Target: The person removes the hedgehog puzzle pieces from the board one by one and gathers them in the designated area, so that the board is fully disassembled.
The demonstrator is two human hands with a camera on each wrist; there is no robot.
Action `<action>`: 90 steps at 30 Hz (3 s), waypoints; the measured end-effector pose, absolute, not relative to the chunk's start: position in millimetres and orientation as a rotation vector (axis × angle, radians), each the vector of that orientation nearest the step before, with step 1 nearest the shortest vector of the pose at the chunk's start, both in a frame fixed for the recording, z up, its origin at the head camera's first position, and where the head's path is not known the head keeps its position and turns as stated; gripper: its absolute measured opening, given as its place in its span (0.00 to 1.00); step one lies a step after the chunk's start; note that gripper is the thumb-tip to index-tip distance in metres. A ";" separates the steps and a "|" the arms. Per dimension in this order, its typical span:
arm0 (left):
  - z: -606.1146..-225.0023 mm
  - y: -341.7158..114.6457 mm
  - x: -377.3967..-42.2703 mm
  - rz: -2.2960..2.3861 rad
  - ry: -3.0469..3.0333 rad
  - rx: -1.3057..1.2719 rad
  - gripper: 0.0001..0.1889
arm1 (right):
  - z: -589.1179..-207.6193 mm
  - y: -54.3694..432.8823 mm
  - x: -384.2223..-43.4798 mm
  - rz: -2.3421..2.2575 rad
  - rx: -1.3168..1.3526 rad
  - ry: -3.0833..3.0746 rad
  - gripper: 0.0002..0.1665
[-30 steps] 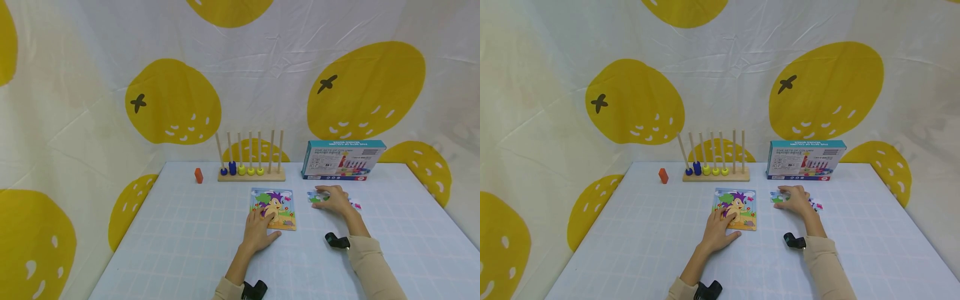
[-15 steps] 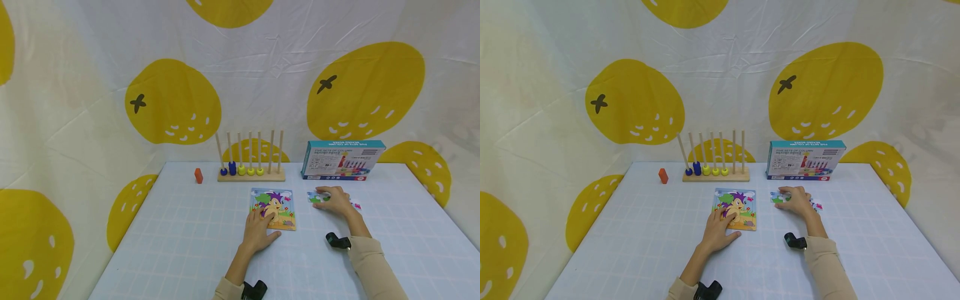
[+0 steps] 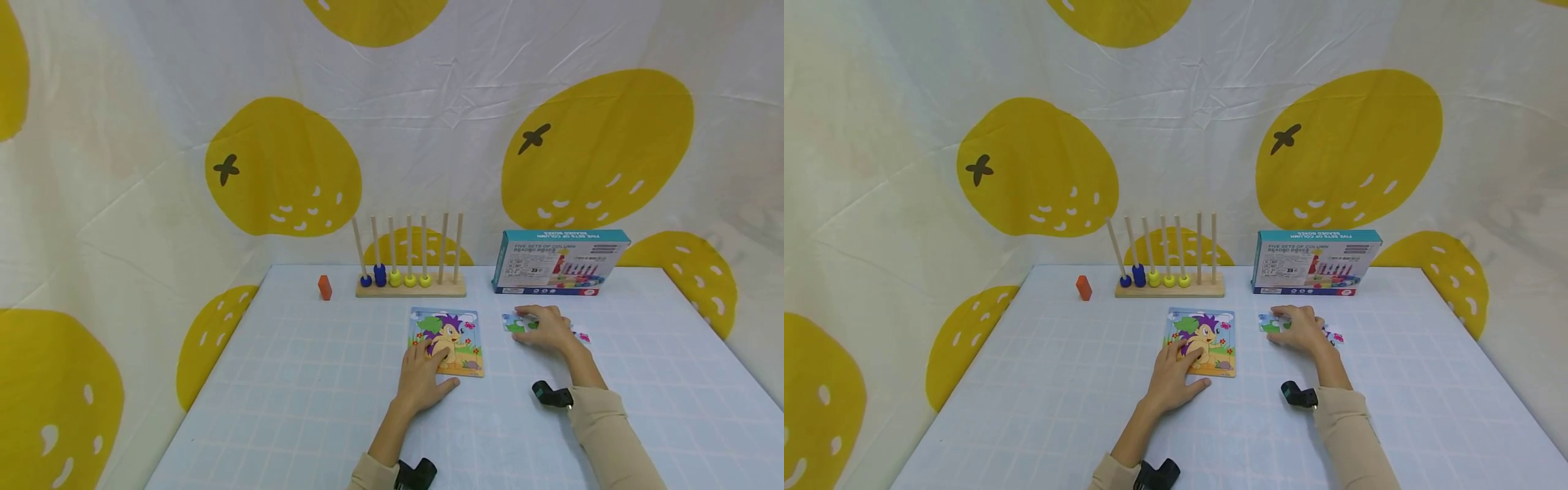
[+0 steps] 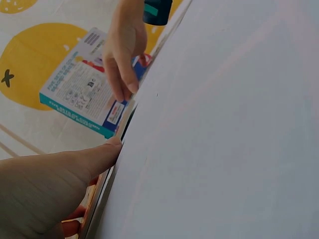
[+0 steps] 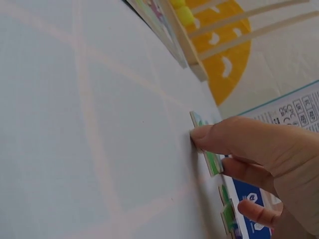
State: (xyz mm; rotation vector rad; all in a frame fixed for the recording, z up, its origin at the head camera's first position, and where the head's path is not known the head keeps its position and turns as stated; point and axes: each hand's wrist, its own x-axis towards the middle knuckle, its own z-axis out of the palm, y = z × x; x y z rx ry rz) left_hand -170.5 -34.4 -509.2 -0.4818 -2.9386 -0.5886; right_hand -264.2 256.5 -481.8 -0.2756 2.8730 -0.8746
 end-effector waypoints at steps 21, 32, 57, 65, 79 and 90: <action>-508.0 -35.1 -171.8 -0.583 -2.928 -0.496 0.30 | -488.6 259.4 -266.3 -0.891 -0.302 2.917 0.39; -508.3 -34.7 -171.4 -0.580 -2.921 -0.500 0.30 | -486.0 258.9 -263.5 -0.890 -0.301 2.903 0.37; -510.6 -34.5 -169.3 -0.611 -2.933 -0.485 0.30 | -482.9 217.9 -244.3 -1.289 -0.445 2.918 0.32; -511.4 -34.8 -171.2 -0.603 -2.944 -0.487 0.30 | -494.2 183.3 -238.6 -1.355 -0.590 2.835 0.26; -511.1 -35.9 -171.5 -0.601 -2.903 -0.499 0.29 | -497.9 164.5 -236.1 -1.201 -0.653 2.838 0.25; -510.2 -35.0 -171.2 -0.568 -2.940 -0.492 0.33 | -493.6 162.4 -237.6 -1.177 -0.543 2.818 0.25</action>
